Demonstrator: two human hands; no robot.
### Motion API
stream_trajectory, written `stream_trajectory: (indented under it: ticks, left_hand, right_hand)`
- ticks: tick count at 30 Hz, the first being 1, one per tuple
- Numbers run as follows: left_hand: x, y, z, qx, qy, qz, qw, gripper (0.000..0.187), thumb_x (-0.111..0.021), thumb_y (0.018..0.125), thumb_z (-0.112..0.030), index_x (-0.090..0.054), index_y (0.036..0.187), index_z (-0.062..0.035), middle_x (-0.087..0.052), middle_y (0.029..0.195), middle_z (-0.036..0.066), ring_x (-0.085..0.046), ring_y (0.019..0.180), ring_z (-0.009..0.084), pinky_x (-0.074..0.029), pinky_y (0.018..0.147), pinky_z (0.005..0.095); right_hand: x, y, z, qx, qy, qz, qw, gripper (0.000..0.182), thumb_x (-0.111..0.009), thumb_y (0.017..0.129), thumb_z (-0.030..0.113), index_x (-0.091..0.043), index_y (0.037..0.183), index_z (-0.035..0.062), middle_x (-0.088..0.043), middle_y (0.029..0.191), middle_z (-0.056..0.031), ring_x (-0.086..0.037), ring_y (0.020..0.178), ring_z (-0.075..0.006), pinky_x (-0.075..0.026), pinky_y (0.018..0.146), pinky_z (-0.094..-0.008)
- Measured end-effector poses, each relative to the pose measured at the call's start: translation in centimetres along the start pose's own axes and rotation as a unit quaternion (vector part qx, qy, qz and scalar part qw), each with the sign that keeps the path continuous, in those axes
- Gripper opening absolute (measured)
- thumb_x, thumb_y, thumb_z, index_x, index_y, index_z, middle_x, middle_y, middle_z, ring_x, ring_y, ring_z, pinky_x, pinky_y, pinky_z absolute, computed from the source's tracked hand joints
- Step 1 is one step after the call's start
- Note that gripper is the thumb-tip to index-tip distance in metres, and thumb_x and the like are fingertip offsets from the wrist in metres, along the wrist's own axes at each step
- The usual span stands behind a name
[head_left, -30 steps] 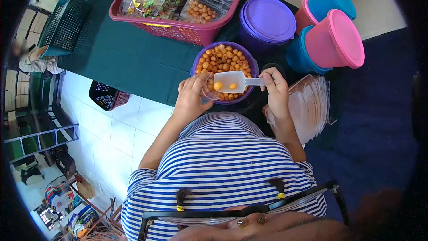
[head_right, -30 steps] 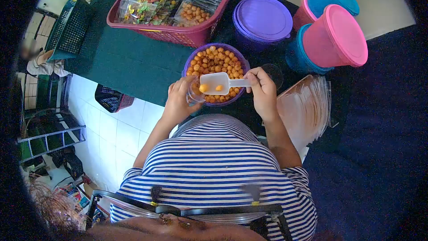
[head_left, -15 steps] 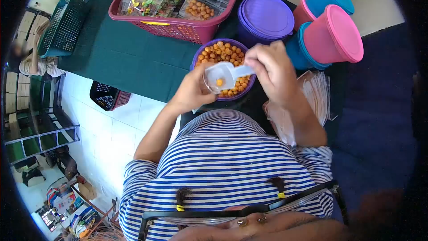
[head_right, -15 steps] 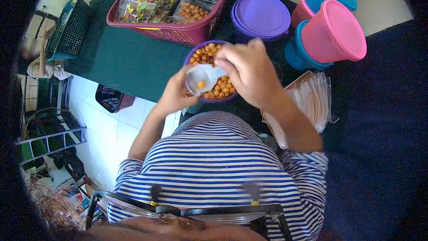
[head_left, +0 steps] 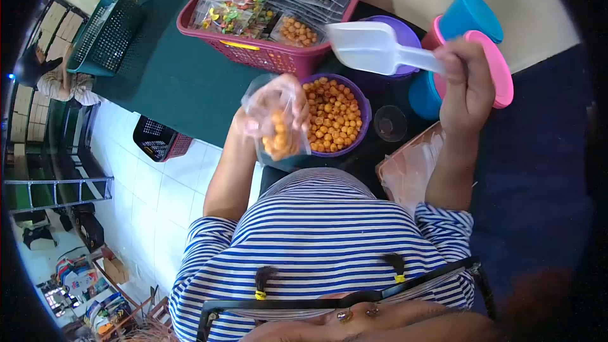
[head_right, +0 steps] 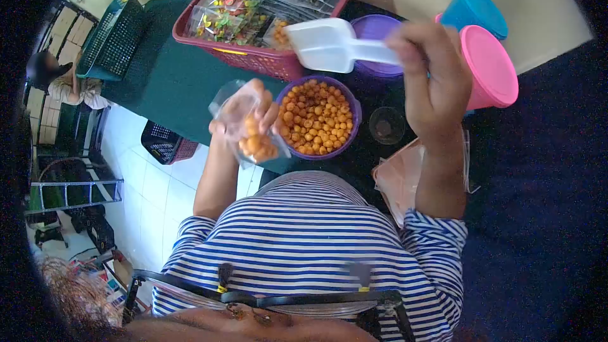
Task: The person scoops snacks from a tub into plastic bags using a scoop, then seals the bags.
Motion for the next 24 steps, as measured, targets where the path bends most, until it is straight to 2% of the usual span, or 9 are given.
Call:
stream_trajectory:
  ticks: [2, 4, 7, 8, 9, 11, 15, 17, 24]
  left_hand:
    - [-0.9, -0.7, -0.8, -0.002, 0.006, 0.023, 1.000, 0.082, -0.084, 0.062, -0.030, -0.047, 0.130, 0.0000, -0.057, 0.104, 0.012, -0.061, 0.094, 0.0256, -0.052, 0.085, 0.0437]
    - [0.8, -2.4, -1.6, 0.053, 0.135, -0.191, 0.971, 0.081, -0.085, 0.060, -0.028, -0.050, 0.127, 0.0000, -0.059, 0.098, 0.012, -0.063, 0.085, 0.0243, -0.053, 0.081, 0.0419]
    - [-1.5, -4.3, -1.9, 0.022, 0.078, -0.066, 0.995, 0.076, -0.085, 0.062, -0.026, -0.052, 0.125, 0.0005, -0.060, 0.091, 0.011, -0.063, 0.077, 0.0226, -0.054, 0.078, 0.0398]
    - [-0.4, -4.9, -2.2, 0.047, 0.119, -0.108, 0.986, 0.072, -0.085, 0.066, -0.027, -0.053, 0.124, 0.0005, -0.060, 0.086, 0.009, -0.063, 0.074, 0.0211, -0.053, 0.075, 0.0367]
    - [0.7, -5.7, -2.5, 0.076, 0.229, -0.212, 0.947, 0.071, -0.085, 0.067, -0.026, -0.052, 0.125, -0.0007, -0.061, 0.089, 0.009, -0.063, 0.078, 0.0196, -0.052, 0.076, 0.0336]
    - [2.7, -7.1, -2.0, 0.093, 0.220, -0.315, 0.919, 0.070, -0.084, 0.068, -0.023, -0.052, 0.126, -0.0021, -0.062, 0.094, 0.009, -0.062, 0.084, 0.0185, -0.050, 0.077, 0.0305]
    - [2.2, -6.9, 0.1, 0.135, 0.253, -0.340, 0.896, 0.069, -0.078, 0.069, -0.015, -0.050, 0.131, -0.0036, -0.059, 0.095, 0.006, -0.060, 0.086, 0.0176, -0.051, 0.081, 0.0301]
    - [2.6, -6.7, 0.7, 0.168, 0.351, -0.385, 0.837, 0.065, -0.080, 0.073, -0.014, -0.050, 0.129, -0.0023, -0.062, 0.104, 0.008, -0.062, 0.096, 0.0171, -0.050, 0.088, 0.0315]
    - [2.1, -6.2, 0.8, 0.189, 0.394, -0.372, 0.819, 0.066, -0.073, 0.073, -0.009, -0.048, 0.134, -0.0028, -0.060, 0.110, 0.008, -0.058, 0.102, 0.0168, -0.045, 0.093, 0.0312]
  right_hand:
    - [0.3, -4.6, -5.1, -0.138, -0.045, -0.006, 0.989, 0.009, -0.058, 0.096, 0.011, -0.064, 0.093, 0.0044, -0.065, 0.091, -0.0107, -0.058, 0.082, -0.0258, -0.044, 0.073, -0.0376]
    - [0.2, -8.3, -8.1, -0.132, -0.198, -0.007, 0.971, 0.009, -0.059, 0.096, 0.012, -0.064, 0.095, 0.0045, -0.066, 0.089, -0.0136, -0.059, 0.079, -0.0318, -0.045, 0.071, -0.0412]
    - [2.2, -15.7, -14.3, -0.244, -0.256, 0.018, 0.935, 0.013, -0.057, 0.097, 0.016, -0.063, 0.095, 0.0045, -0.065, 0.083, -0.0181, -0.060, 0.078, -0.0394, -0.044, 0.071, -0.0461]
    - [2.7, -18.5, -15.8, -0.289, -0.271, 0.030, 0.918, 0.014, -0.056, 0.097, 0.017, -0.062, 0.095, 0.0046, -0.065, 0.081, -0.0190, -0.061, 0.077, -0.0411, -0.044, 0.071, -0.0474]
    - [2.9, -21.5, -17.0, -0.294, -0.274, 0.032, 0.915, 0.014, -0.056, 0.097, 0.017, -0.062, 0.095, 0.0046, -0.065, 0.081, -0.0190, -0.061, 0.077, -0.0411, -0.044, 0.071, -0.0474]
    - [2.6, -26.0, -19.4, -0.323, -0.324, 0.064, 0.887, 0.014, -0.056, 0.097, 0.019, -0.063, 0.095, 0.0072, -0.066, 0.083, -0.0161, -0.062, 0.080, -0.0386, -0.041, 0.072, -0.0486]
    - [1.4, -27.6, -18.4, -0.339, -0.407, 0.108, 0.841, 0.011, -0.058, 0.096, 0.020, -0.063, 0.097, 0.0106, -0.067, 0.085, -0.0128, -0.061, 0.084, -0.0341, -0.038, 0.076, -0.0488]
    - [0.7, -26.7, -17.5, -0.344, -0.430, 0.148, 0.821, 0.009, -0.062, 0.093, 0.021, -0.063, 0.097, 0.0130, -0.068, 0.087, -0.0095, -0.059, 0.090, -0.0302, -0.035, 0.080, -0.0484]
    - [-0.5, -26.0, -19.3, -0.312, -0.464, 0.294, 0.775, 0.012, -0.068, 0.086, 0.020, -0.065, 0.094, 0.0124, -0.069, 0.099, -0.0054, -0.057, 0.098, -0.0298, -0.035, 0.084, -0.0514]
Point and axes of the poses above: each hand's wrist, its own y-axis towards the middle knuckle, its own x-axis out of the back of the hand, z = x × y, the point moved 5 cm from there along y, towards the middle knuckle
